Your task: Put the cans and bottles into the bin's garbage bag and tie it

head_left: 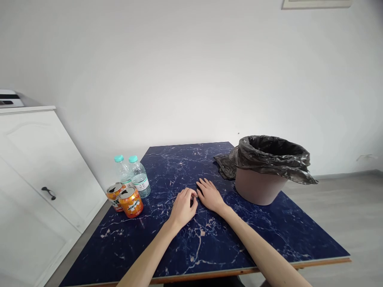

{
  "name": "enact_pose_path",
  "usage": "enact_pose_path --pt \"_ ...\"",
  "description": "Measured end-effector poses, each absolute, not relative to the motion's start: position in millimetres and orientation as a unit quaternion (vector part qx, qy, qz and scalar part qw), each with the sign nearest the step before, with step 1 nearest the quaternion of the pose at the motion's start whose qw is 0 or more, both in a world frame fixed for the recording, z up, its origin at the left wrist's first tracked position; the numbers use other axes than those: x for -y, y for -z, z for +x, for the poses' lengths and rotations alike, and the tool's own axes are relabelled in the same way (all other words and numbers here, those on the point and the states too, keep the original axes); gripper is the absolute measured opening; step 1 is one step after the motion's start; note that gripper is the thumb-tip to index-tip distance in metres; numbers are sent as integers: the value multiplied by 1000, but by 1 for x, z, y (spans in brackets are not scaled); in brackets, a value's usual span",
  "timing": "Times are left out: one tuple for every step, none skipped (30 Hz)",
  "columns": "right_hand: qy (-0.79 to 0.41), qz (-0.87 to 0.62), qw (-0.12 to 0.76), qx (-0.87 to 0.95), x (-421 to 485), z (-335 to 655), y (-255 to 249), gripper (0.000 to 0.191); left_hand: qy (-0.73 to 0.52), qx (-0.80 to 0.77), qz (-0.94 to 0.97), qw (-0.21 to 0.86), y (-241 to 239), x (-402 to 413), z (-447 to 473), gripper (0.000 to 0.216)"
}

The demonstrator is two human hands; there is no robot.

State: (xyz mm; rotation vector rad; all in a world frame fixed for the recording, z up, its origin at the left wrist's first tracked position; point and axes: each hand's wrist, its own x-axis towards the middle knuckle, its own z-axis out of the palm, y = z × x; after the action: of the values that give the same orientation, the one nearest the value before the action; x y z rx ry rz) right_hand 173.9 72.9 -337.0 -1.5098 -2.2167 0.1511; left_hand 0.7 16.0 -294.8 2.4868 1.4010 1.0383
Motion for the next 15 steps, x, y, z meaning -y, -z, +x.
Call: enact_pose_path --pt "-55 -547 226 804 -73 174 337 54 -341 -460 818 52 295 -16 1 13" --pt "-55 -547 227 804 -73 174 337 54 -341 -459 819 51 295 -16 0 14" --pt "-56 -547 228 804 -73 174 337 54 -341 -459 819 50 296 -16 0 14" --pt "-57 -546 229 804 -73 173 337 54 -340 -459 819 49 296 -17 0 14" --pt "-59 -545 231 804 -73 173 337 54 -339 -459 819 48 297 -17 0 14" --pt "-60 -545 232 804 -73 173 337 54 -338 -460 820 47 297 -17 0 14" --pt "-61 -544 234 804 -73 173 337 54 -337 -460 820 47 297 -18 0 15" --pt "-63 -543 236 803 -73 173 338 53 -336 -459 821 47 297 -18 -1 15" --pt "-64 -542 239 803 -73 173 338 53 -335 -459 822 47 297 -18 -1 15" --pt "-65 -541 242 803 -73 173 338 53 -333 -458 823 48 296 -18 -1 15" --pt "-67 -539 246 803 -72 174 339 52 -331 -458 824 49 296 -18 -1 15" --pt "-69 -536 251 803 -72 174 339 52 -329 -458 825 50 295 -18 -1 15" --pt "-71 -533 256 803 -72 175 339 51 -327 -457 825 51 294 -17 -1 15" --pt "-74 -530 263 803 -71 176 339 50 -325 -457 826 52 294 -17 -1 15" --pt "-76 -526 271 802 -71 176 338 49 -323 -457 827 53 293 -17 -1 15"
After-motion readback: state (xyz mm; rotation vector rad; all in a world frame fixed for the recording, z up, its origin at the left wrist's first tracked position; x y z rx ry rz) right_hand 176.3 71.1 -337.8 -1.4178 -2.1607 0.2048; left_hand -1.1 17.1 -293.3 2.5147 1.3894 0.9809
